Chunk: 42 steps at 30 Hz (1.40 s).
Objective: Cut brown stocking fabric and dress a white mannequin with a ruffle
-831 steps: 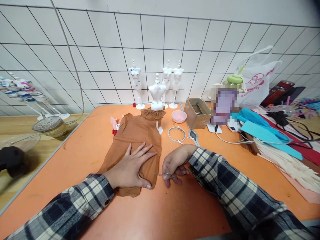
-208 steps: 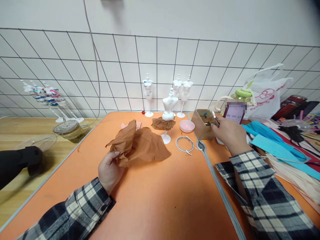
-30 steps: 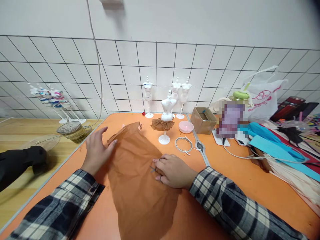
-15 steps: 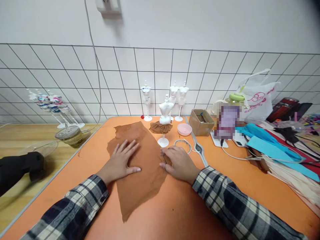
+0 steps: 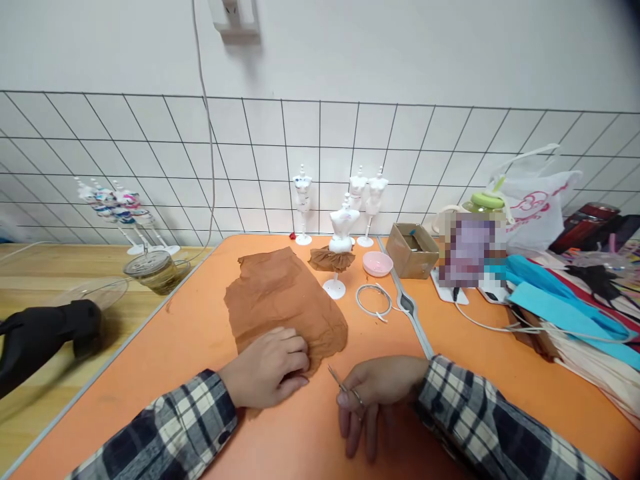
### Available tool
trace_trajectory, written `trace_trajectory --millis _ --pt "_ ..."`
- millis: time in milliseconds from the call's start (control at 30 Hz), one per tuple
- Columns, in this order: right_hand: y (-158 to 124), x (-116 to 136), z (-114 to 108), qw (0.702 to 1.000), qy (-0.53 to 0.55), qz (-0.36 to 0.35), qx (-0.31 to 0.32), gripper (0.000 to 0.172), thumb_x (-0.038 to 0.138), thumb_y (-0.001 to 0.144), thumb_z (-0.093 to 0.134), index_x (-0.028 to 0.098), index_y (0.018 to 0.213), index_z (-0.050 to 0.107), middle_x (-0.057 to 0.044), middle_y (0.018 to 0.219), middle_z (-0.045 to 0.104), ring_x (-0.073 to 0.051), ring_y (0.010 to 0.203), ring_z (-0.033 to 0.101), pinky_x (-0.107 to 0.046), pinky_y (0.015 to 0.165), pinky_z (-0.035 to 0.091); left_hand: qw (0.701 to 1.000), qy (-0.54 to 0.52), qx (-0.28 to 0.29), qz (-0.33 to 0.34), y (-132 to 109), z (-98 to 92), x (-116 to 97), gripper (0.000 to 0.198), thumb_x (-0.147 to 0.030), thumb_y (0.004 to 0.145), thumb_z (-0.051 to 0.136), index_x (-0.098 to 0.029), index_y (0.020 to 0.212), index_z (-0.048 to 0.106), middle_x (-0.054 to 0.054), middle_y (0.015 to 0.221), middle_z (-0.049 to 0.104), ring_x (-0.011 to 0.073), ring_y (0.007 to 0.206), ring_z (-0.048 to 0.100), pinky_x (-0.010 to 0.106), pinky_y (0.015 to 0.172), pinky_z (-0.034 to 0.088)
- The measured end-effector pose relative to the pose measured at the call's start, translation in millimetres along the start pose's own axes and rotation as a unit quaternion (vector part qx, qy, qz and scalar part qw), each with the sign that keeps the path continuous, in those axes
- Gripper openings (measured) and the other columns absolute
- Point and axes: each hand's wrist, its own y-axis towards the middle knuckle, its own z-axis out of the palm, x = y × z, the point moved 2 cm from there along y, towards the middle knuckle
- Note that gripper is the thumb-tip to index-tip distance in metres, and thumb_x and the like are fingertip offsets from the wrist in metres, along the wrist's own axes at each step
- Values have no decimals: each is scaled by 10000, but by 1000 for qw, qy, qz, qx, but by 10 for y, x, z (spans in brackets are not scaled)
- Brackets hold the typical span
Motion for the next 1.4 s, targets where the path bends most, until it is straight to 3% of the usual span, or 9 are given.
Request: trace_trajectory --millis 100,300,467,900,1100,1267,1400 --pt "115 -14 46 998 47 -29 -6 607 708 742 602 109 842 619 -201 986 711 -198 610 701 -273 505 524 999 28 -25 7 -42 -33 34 126 -221 903 503 -205 841 612 29 798 594 186 750 510 331 676 374" --pt "208 -75 70 993 90 -59 -54 640 730 755 553 106 875 627 -213 1018 690 -199 577 689 -304 479 533 996 61 -47 36 -24 -13 -72 190 -249 927 477 -196 797 605 19 706 580 181 667 493 331 601 343" --pt "200 -48 98 992 89 -51 -76 656 752 706 583 113 849 617 -186 975 690 -180 564 674 -304 478 544 994 70 -67 45 -31 -28 -80 189 -226 922 471 -193 792 604 15 657 571 176 616 478 330 562 318" --pt "244 -8 159 991 45 -28 -120 758 839 527 638 134 796 561 -146 930 690 -144 548 645 -250 442 506 991 94 -57 70 -15 -60 -123 190 -182 890 457 -198 731 559 13 636 555 177 600 471 334 559 336" --pt "230 -14 185 991 26 -24 -126 643 746 636 641 145 846 547 -178 1062 691 -124 550 644 -239 477 498 995 89 -40 21 8 -22 -145 321 -481 877 530 -202 716 523 20 674 591 170 567 511 313 496 333" --pt "196 39 222 993 21 -11 -117 693 793 614 611 136 829 557 -197 1094 676 -126 522 636 -252 464 499 990 129 -53 11 32 57 -155 207 -207 909 454 -202 728 555 8 655 597 157 555 534 295 513 352" --pt "192 75 268 992 32 -18 -117 679 789 650 573 129 813 575 -190 1050 684 -128 505 634 -259 468 506 989 132 -62 17 29 72 -151 211 -209 912 459 -200 741 582 1 635 591 162 543 537 306 506 357"
